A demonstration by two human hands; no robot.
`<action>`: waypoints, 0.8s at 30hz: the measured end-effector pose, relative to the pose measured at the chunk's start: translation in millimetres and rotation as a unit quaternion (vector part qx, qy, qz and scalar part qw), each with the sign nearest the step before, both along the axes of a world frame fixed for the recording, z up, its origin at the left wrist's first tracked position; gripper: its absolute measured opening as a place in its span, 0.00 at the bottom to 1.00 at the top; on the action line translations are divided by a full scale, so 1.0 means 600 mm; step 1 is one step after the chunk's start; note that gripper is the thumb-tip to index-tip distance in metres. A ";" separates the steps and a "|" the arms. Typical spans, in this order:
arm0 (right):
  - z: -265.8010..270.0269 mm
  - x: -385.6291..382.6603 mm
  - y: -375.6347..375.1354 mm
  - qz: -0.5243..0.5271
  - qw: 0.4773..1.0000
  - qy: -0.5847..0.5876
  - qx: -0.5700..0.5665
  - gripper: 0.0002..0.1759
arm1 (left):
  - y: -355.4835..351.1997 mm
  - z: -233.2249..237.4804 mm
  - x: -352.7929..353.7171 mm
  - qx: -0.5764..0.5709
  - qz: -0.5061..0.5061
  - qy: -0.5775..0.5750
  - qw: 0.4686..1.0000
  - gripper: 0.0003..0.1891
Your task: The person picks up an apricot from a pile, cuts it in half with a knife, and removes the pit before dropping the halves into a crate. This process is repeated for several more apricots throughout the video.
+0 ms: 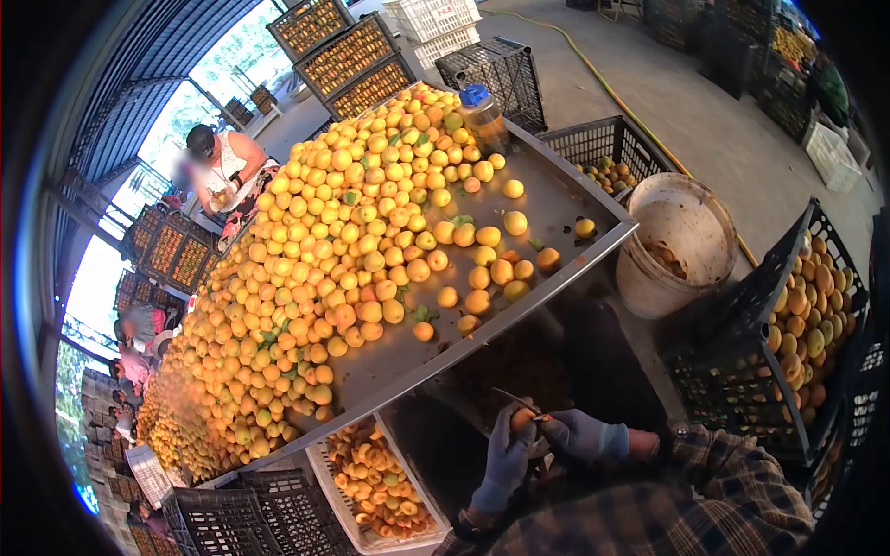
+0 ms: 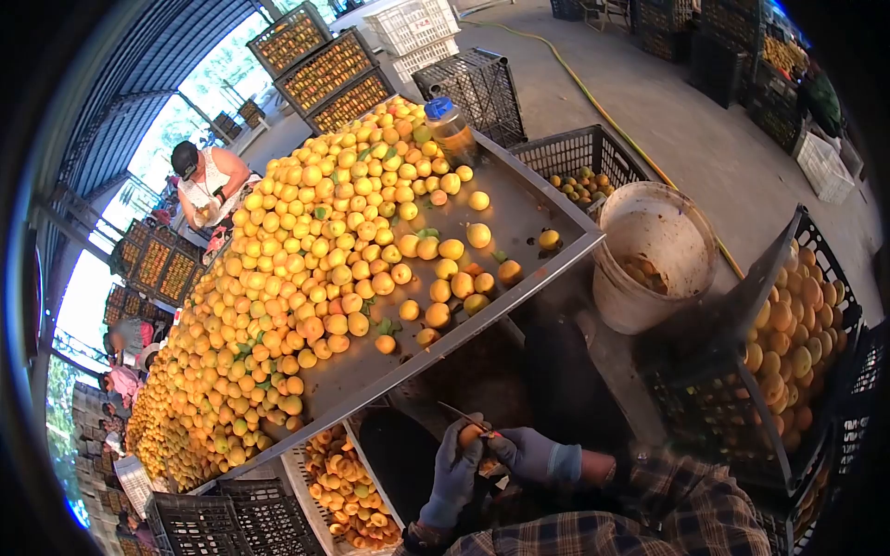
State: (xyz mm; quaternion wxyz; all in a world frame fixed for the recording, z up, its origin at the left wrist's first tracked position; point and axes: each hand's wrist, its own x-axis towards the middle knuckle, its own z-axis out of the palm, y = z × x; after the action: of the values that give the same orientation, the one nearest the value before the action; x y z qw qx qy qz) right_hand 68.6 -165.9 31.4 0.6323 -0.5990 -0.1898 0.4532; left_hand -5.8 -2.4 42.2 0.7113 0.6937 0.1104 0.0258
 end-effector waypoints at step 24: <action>0.020 -0.004 -0.007 -0.016 0.995 -0.081 -0.049 0.30 | 0.016 0.001 0.020 -0.391 0.065 -0.005 0.918 0.24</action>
State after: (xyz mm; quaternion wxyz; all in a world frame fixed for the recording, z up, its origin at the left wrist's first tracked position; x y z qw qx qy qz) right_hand 66.2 -170.0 43.4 0.5916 -0.6671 -0.2086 0.4019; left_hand 6.4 7.3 43.0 0.9233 0.3511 0.1531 0.0301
